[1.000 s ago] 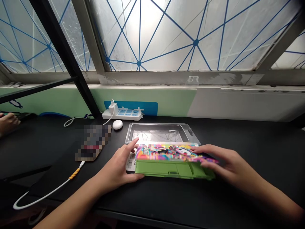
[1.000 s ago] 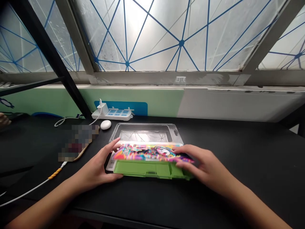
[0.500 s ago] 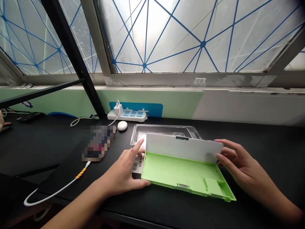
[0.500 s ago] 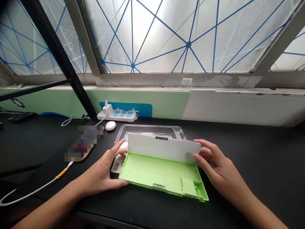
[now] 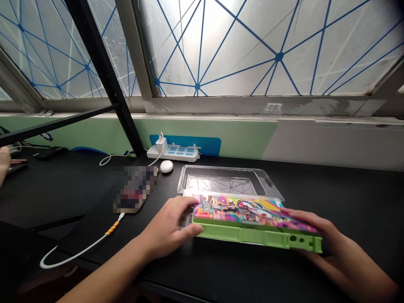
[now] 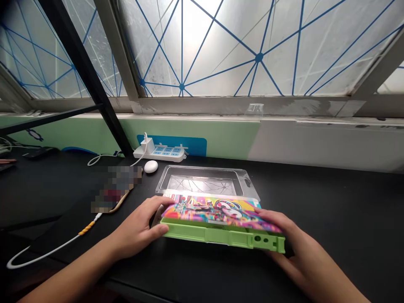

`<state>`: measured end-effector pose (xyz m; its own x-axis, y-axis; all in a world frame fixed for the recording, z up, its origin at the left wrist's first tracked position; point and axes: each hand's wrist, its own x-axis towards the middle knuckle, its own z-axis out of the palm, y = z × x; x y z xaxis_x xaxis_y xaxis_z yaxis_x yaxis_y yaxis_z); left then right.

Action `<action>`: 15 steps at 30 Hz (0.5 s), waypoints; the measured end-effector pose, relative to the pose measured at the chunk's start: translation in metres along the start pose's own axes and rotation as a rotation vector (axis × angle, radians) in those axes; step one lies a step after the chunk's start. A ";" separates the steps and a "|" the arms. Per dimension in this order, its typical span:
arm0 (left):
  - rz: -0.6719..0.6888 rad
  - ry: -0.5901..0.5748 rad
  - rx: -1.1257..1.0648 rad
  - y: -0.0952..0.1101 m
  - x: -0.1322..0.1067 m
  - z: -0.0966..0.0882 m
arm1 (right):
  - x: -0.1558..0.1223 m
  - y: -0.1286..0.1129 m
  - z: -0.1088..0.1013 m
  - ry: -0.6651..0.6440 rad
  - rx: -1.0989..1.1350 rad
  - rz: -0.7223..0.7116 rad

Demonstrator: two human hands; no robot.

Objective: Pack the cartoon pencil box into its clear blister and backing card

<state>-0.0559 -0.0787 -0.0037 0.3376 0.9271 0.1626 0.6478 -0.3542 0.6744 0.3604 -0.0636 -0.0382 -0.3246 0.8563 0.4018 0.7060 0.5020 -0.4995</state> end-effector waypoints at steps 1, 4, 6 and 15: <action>0.014 -0.001 -0.003 0.000 0.000 -0.001 | 0.000 0.001 -0.001 -0.033 0.008 -0.021; 0.078 -0.013 0.002 0.002 0.002 -0.003 | 0.001 0.001 -0.004 -0.025 0.012 0.098; 0.107 -0.036 0.036 0.005 0.003 -0.004 | 0.003 -0.001 -0.006 -0.006 0.011 0.217; -0.030 -0.045 0.126 0.009 0.004 0.004 | 0.030 -0.019 -0.011 -0.202 0.065 0.304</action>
<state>-0.0462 -0.0792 0.0006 0.3452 0.9321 0.1093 0.7376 -0.3415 0.5825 0.3442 -0.0490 -0.0077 -0.2282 0.9710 0.0713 0.7500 0.2220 -0.6231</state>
